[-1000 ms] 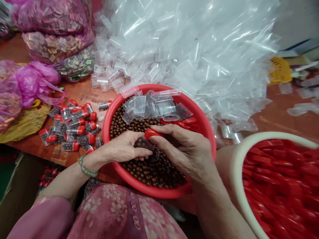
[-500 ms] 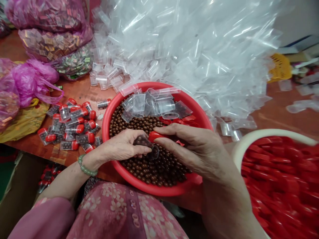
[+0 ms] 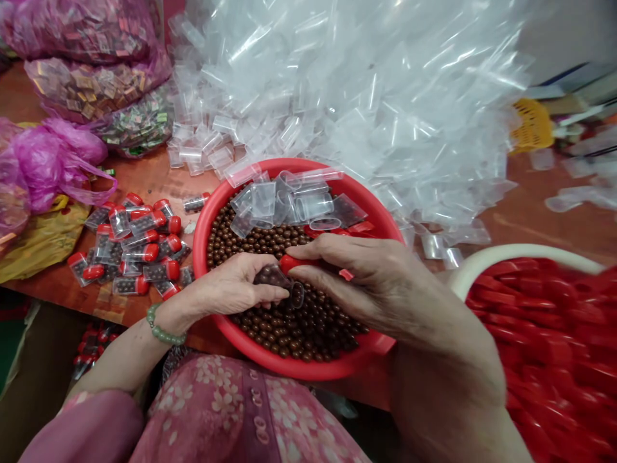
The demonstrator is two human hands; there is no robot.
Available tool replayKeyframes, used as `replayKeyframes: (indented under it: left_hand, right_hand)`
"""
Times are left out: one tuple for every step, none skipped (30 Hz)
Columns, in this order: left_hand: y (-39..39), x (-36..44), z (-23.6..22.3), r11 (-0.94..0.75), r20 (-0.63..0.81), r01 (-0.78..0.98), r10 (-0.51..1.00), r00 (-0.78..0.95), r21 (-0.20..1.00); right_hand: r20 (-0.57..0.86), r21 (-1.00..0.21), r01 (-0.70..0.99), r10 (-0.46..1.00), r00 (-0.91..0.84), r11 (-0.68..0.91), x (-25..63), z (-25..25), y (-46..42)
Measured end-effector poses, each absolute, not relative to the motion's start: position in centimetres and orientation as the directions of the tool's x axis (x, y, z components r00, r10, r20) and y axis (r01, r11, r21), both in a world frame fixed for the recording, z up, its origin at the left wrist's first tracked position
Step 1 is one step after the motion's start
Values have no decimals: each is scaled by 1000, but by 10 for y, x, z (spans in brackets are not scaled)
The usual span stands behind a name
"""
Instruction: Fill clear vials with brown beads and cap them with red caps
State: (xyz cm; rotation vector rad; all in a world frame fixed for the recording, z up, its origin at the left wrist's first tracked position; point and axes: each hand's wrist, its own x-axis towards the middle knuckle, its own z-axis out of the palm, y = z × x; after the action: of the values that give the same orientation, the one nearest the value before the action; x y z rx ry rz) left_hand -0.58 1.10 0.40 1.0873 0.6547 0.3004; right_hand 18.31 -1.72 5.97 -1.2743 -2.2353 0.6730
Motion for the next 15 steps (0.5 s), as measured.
replayKeyframes:
  left_hand:
    - [11,-6,4,446,-337,78,541,771,892]
    - [12,-6,4,442,-330,67,551,766,894]
    - [12,-6,4,440,-325,60,559,763,896]
    - [12,-5,4,439,-324,57,562,762,897]
    - [12,-5,4,440,-325,58,562,761,896]
    - [12,-5,4,440,-330,63,561,759,896]
    - [12,-5,4,439,-337,73,562,755,895]
    - [12,-5,4,434,-344,84,565,750,897]
    - [12,-4,3,425,-347,97,565,748,900]
    - [12,-4,3,413,-347,108,564,750,904]
    - [12,-5,3,401,-344,116,563,751,909]
    - [12,-5,3,390,-340,118,568,750,913]
    - [13,-5,3,380,-333,115,579,744,918]
    - [13,-6,4,371,-327,111,590,738,922]
    - [13,-7,5,365,-323,109,600,732,925]
  right_hand:
    - [150,-624,638,871,-469,451,184,61,-15]
    - [139,-630,634,868,-477,449,185,62,-13]
    - [128,-638,630,868,-480,443,186,61,-12]
    - [119,-649,626,870,-478,432,186,60,-11]
    - [112,-660,624,876,-470,419,186,59,-11]
    - [101,-666,627,882,-460,404,186,57,-11]
    - [87,-668,635,889,-450,388,186,56,-11]
    - [72,-666,645,893,-444,375,186,55,-11]
    - [55,-661,654,893,-447,367,187,54,-11]
    - [33,-656,660,888,-459,366,188,55,-10]
    - [10,-654,660,876,-482,370,190,56,-9]
    - [-9,-654,654,860,-510,381,193,57,-8]
    - [-18,-655,644,844,-537,396,195,59,-6]
    - [-19,-652,638,832,-555,410,198,60,-5]
    - [-14,-648,636,828,-560,419,200,61,-5]
